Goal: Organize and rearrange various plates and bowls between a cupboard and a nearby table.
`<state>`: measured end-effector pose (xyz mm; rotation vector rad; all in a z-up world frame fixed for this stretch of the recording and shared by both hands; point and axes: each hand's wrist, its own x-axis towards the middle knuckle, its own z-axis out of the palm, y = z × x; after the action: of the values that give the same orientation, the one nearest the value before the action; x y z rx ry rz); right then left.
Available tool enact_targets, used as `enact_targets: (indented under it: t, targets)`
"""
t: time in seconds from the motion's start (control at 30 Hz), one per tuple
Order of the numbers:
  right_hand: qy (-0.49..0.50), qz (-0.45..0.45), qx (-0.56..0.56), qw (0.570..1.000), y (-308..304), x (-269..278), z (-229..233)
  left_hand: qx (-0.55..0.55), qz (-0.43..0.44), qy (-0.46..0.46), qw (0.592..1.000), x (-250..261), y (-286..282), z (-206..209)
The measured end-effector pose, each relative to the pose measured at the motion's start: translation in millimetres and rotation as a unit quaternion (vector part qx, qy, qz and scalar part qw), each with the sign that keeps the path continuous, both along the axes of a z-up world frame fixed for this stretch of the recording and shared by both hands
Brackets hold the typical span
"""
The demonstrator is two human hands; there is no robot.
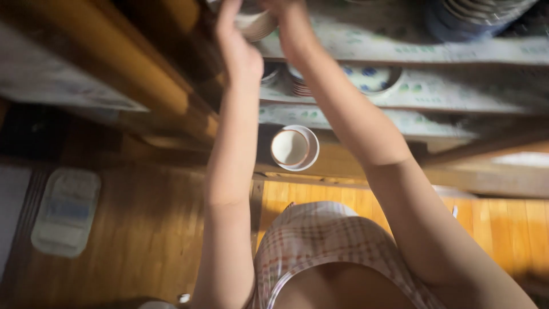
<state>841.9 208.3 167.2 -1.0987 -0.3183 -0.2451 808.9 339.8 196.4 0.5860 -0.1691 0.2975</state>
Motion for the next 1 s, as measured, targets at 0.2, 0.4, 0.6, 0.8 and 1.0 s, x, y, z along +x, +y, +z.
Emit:
enact_targets:
  t: [0.2,0.4,0.6,0.8,1.0]
  targets:
    - [-0.045,-0.049,0.067,0.995,-28,-145,36,0.105,-0.013,-0.074,0.992,-145,-38,53]
    - [-0.076,-0.126,-0.068,0.987,-81,-311,12,0.272,-0.142,-0.045,0.951,-252,-67,-1]
    - [0.167,-0.194,0.07,0.964,-123,-362,-124,0.212,-0.301,0.22,0.904,-273,-133,-138]
    - [0.271,-0.241,0.052,0.93,-156,-363,-223,0.23,-0.343,0.34,0.845,-263,-172,-215]
    - [0.25,-0.219,0.037,0.942,-172,-360,-244,0.245,-0.323,0.259,0.877,-255,-187,-269]
